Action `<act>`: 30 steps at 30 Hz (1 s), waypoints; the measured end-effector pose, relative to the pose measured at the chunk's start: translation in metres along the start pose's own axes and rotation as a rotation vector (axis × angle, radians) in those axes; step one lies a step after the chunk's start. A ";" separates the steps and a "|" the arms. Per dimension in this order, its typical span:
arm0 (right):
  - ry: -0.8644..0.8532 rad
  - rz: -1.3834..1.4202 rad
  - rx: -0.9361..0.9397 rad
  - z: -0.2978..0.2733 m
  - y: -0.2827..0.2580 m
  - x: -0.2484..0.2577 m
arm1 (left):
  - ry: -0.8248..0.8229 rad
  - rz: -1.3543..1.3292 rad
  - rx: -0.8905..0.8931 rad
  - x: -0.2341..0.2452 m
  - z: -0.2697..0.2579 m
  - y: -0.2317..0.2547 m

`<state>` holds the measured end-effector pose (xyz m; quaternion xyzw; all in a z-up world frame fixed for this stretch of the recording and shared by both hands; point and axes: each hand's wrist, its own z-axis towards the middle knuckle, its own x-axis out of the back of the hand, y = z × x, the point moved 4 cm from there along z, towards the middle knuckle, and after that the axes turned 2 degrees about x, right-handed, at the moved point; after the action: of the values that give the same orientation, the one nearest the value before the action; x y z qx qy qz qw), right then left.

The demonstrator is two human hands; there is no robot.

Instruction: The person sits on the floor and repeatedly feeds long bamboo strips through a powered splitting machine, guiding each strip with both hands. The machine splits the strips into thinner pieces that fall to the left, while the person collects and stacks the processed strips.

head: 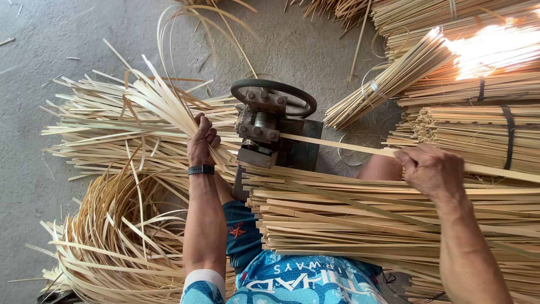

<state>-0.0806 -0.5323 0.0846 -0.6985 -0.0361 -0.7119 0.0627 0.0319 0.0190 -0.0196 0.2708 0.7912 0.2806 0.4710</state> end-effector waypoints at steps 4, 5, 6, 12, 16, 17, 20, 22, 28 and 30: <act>0.084 0.060 0.103 0.007 -0.028 0.013 | -0.008 -0.032 0.006 -0.012 -0.002 -0.003; 0.052 0.041 0.088 0.009 -0.030 0.017 | -0.009 -0.019 0.001 -0.014 -0.003 -0.002; 0.019 0.021 0.076 0.009 -0.030 0.023 | -0.006 -0.007 -0.003 -0.015 -0.005 -0.001; -0.108 -0.012 -0.031 0.013 -0.027 0.044 | 0.042 0.035 -0.129 -0.018 -0.004 0.012; -0.146 -0.024 -0.065 0.012 -0.028 0.044 | 0.082 0.047 -0.169 -0.010 -0.003 0.016; -0.139 -0.031 -0.062 0.012 -0.027 0.043 | 0.118 0.121 -0.140 -0.008 -0.003 0.014; -0.163 -0.019 -0.069 0.010 -0.028 0.035 | 0.209 0.282 -0.059 -0.006 -0.005 0.003; -0.237 0.036 -0.097 0.011 -0.030 0.025 | 0.241 0.311 -0.016 -0.009 -0.005 -0.004; -0.482 0.252 -0.094 -0.011 -0.046 -0.015 | 0.304 0.299 -0.036 -0.019 -0.003 -0.015; -0.530 0.365 0.094 -0.025 -0.055 -0.031 | 0.327 0.328 -0.023 -0.017 -0.001 -0.015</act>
<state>-0.1121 -0.4804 0.0554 -0.8509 0.0420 -0.4796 0.2101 0.0350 -0.0030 -0.0197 0.3414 0.7992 0.4024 0.2877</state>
